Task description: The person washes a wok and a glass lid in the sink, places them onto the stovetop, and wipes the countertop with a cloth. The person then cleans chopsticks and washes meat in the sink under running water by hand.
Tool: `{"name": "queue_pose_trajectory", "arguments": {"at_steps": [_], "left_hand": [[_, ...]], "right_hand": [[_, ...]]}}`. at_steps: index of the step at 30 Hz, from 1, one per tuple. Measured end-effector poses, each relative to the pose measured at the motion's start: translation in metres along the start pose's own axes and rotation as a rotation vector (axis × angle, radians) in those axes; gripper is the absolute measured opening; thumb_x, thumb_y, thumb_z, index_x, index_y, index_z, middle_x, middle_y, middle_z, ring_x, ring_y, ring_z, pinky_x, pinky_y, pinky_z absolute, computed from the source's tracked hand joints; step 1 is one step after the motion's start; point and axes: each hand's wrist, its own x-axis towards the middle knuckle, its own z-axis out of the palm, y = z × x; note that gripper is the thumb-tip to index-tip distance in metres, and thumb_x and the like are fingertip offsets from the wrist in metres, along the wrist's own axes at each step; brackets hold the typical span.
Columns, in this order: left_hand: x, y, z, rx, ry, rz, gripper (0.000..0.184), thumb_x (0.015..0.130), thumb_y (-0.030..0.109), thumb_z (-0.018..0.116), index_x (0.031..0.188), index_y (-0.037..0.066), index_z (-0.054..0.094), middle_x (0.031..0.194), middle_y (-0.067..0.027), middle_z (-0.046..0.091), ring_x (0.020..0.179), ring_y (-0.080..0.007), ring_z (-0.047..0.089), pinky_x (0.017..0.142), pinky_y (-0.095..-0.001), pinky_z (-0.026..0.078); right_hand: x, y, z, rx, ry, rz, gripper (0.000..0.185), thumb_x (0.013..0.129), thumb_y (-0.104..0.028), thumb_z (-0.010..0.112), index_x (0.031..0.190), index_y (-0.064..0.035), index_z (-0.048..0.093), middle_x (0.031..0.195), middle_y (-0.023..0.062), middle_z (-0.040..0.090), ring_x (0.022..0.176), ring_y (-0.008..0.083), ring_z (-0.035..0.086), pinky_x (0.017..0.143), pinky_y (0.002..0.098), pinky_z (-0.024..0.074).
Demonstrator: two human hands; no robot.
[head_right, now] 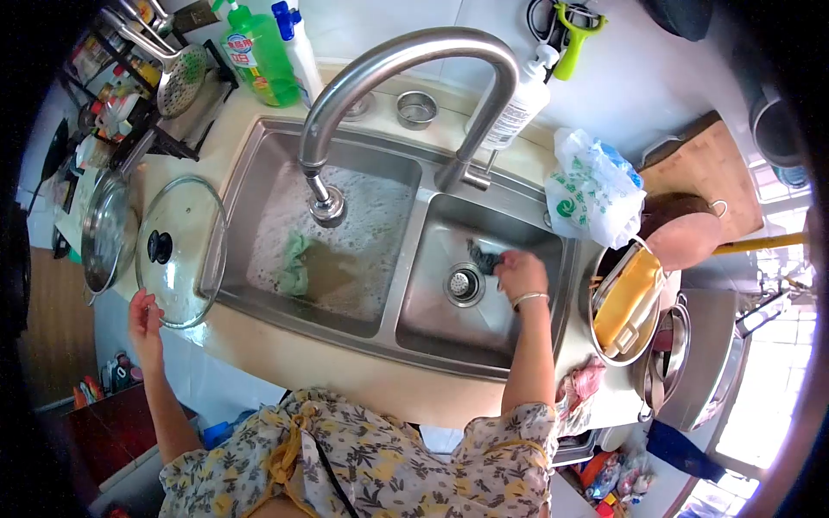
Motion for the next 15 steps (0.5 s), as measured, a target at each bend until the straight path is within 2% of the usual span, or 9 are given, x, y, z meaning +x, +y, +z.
{"name": "queue_pose_trajectory", "arguments": {"at_steps": [2,4,6,9,12,13,14,15], "left_hand": [[0.002,0.003,0.002,0.017,-0.003,0.008,0.035,0.088,0.011,0.054,0.122,0.005,0.049,0.100,-0.0038,0.056,0.079,-0.0094,0.051,0.071,-0.0231,0.044],[0.005,0.002,0.001,0.015,0.021,0.017,0.036,0.088,0.011,0.055,0.122,0.005,0.049,0.100,-0.0038,0.056,0.077,-0.0094,0.051,0.070,-0.0226,0.044],[0.005,0.002,0.000,0.039,0.032,0.012,0.036,0.087,0.012,0.055,0.122,0.005,0.049,0.100,-0.0039,0.056,0.076,-0.0095,0.052,0.070,-0.0225,0.044],[0.001,-0.004,-0.004,0.058,0.037,-0.002,0.037,0.087,0.011,0.056,0.123,0.005,0.049,0.101,-0.0042,0.056,0.075,-0.0097,0.052,0.068,-0.0220,0.043],[0.002,-0.006,-0.010,0.050,0.026,-0.014,0.039,0.086,0.011,0.056,0.124,0.006,0.048,0.103,-0.0040,0.056,0.074,-0.0095,0.052,0.064,-0.0207,0.042],[0.001,-0.009,-0.011,0.061,0.036,-0.021,0.039,0.086,0.011,0.057,0.124,0.006,0.048,0.103,-0.0039,0.056,0.074,-0.0091,0.052,0.063,-0.0203,0.042],[-0.001,-0.012,-0.011,0.071,0.045,-0.030,0.039,0.086,0.011,0.057,0.124,0.006,0.048,0.103,-0.0037,0.055,0.074,-0.0088,0.051,0.063,-0.0199,0.041],[-0.003,-0.013,-0.011,0.067,0.045,-0.041,0.039,0.086,0.011,0.057,0.124,0.006,0.048,0.103,-0.0037,0.055,0.074,-0.0088,0.051,0.063,-0.0199,0.041]], "right_hand": [[0.009,-0.012,-0.018,-0.105,0.298,-0.170,0.030,0.068,-0.018,0.061,0.096,-0.0101,0.067,0.079,0.0141,0.065,0.077,0.0287,0.063,0.069,0.0363,0.0493],[0.025,-0.025,-0.023,-0.150,0.362,-0.135,0.030,0.069,-0.019,0.060,0.098,-0.0121,0.066,0.083,0.0144,0.064,0.078,0.0306,0.062,0.069,0.0392,0.0490],[0.045,-0.038,-0.017,-0.209,0.651,-0.200,0.032,0.071,-0.018,0.059,0.103,-0.0179,0.064,0.089,0.0130,0.061,0.081,0.0326,0.060,0.070,0.0422,0.0487],[0.087,-0.034,0.015,-0.314,0.640,-0.184,0.035,0.072,-0.017,0.058,0.107,-0.0234,0.061,0.093,0.0113,0.058,0.081,0.0332,0.059,0.072,0.0438,0.0484],[0.093,-0.025,0.012,-0.236,0.551,-0.189,0.039,0.072,-0.016,0.059,0.110,-0.0265,0.059,0.095,0.0104,0.058,0.081,0.0337,0.059,0.073,0.0420,0.0490],[0.094,-0.019,0.008,-0.252,0.510,-0.233,0.049,0.071,-0.014,0.060,0.118,-0.0253,0.055,0.084,0.0093,0.058,0.074,0.0281,0.059,0.071,0.0372,0.0487],[0.087,-0.018,0.001,-0.264,0.504,-0.237,0.049,0.071,-0.014,0.060,0.118,-0.0253,0.055,0.084,0.0093,0.058,0.074,0.0281,0.059,0.071,0.0372,0.0487],[0.078,-0.017,-0.006,-0.110,0.412,-0.276,0.053,0.071,-0.012,0.060,0.122,-0.0239,0.052,0.077,0.0080,0.055,0.070,0.0242,0.057,0.070,0.0343,0.0478]]}}
